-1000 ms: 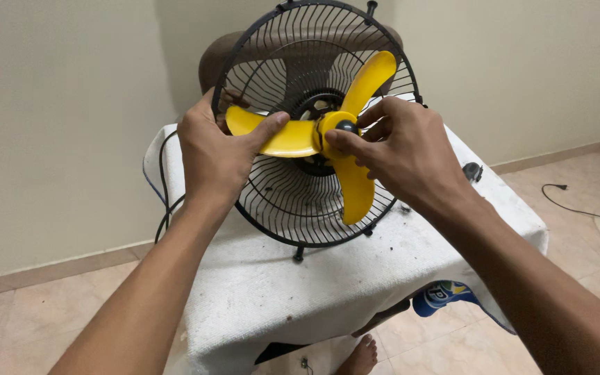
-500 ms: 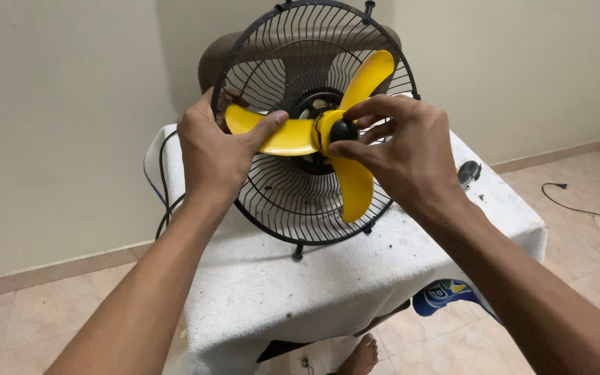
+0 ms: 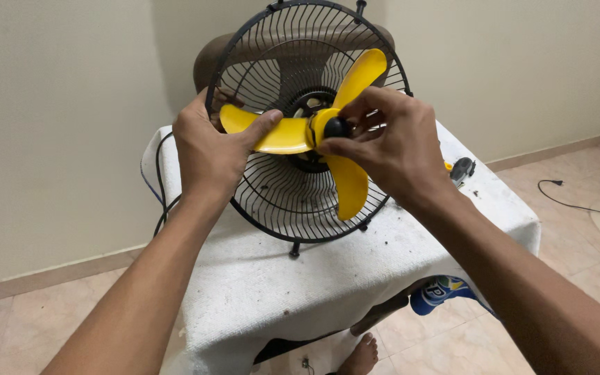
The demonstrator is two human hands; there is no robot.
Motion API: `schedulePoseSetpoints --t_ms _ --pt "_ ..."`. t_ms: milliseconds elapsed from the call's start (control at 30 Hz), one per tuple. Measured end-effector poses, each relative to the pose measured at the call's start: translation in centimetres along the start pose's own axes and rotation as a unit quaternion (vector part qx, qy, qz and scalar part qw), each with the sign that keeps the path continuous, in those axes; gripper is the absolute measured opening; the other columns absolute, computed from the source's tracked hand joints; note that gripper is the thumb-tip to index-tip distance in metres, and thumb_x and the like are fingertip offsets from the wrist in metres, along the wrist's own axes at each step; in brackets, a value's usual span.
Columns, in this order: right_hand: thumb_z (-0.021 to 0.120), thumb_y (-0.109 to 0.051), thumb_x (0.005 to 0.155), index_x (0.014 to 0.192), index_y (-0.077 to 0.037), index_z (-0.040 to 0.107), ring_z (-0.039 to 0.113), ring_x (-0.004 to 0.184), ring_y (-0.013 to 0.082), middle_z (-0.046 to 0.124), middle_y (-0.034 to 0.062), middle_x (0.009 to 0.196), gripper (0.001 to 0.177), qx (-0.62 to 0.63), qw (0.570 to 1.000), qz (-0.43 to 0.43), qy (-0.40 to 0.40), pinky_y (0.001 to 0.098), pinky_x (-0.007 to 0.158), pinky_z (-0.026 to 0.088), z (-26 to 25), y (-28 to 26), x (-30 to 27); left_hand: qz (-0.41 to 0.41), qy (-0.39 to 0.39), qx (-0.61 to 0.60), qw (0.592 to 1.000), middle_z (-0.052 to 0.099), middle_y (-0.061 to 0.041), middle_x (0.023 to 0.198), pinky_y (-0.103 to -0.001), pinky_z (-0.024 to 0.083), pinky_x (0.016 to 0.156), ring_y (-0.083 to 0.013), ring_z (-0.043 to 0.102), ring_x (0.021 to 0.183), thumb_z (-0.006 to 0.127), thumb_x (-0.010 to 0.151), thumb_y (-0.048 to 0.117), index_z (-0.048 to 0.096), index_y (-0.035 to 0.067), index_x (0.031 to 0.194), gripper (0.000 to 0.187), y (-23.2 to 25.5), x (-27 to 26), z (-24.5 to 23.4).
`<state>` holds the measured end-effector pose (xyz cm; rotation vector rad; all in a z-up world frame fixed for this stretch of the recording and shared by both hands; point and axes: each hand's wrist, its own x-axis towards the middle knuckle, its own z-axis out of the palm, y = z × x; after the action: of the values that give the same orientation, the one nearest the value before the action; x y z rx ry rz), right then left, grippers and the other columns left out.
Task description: The person assembles an electric fan by attaching the fan blades to the motor, securing the front grill, and then attaching the fan head to the stand using a screwdriver. The person uses a screwdriver to tighten screws on the fan stand.
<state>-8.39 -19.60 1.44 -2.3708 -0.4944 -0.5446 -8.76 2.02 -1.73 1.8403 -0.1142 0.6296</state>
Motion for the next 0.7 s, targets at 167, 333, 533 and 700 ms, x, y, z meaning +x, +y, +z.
schedulePoseSetpoints --t_ms 167,333,533,700 --pt "0.085 0.0 0.075 0.103 -0.009 0.078 0.075 0.102 0.0211 0.072 0.0127 0.121 0.03 0.005 0.991 -0.132 -0.028 0.0341 0.087 0.06 -0.3 0.6 0.0 -0.002 -0.005 -0.002 1.0 0.077 -0.004 0.084 -0.026 0.061 0.066 -0.0102 0.076 0.074 0.087 0.081 0.026 0.067 0.008 0.094 0.03 0.2 0.0 0.0" --pt "0.092 -0.01 0.06 0.118 0.001 0.072 0.07 0.097 0.0318 0.066 0.0256 0.117 0.062 -0.035 0.981 -0.189 0.034 0.035 0.076 0.064 -0.4 -0.7 -0.6 -0.024 -0.001 0.017 1.0 0.077 -0.004 0.083 -0.026 0.061 0.066 -0.0107 0.075 0.073 0.087 0.08 0.027 0.067 0.008 0.093 0.031 0.3 0.0 0.0" --pt "0.081 -0.028 0.086 0.107 -0.001 0.076 0.078 0.063 0.0198 0.079 0.0185 0.089 0.034 -0.012 0.992 0.126 -0.003 0.0269 0.053 0.064 -0.2 -2.0 -0.3 -0.019 0.0 0.024 1.0 0.077 -0.005 0.083 -0.027 0.06 0.065 -0.011 0.075 0.072 0.088 0.08 0.028 0.067 0.008 0.093 0.032 0.2 0.0 0.1" --pt "0.091 -0.016 0.069 0.104 -0.004 0.077 0.075 0.073 0.0223 0.075 0.0154 0.097 0.04 -0.082 0.995 0.042 0.027 0.0308 0.064 0.065 0.3 -1.9 -0.2 0.014 0.004 -0.003 1.0 0.078 -0.005 0.085 -0.026 0.061 0.067 -0.0105 0.075 0.074 0.088 0.08 0.026 0.068 0.007 0.094 0.031 0.0 0.0 0.0"
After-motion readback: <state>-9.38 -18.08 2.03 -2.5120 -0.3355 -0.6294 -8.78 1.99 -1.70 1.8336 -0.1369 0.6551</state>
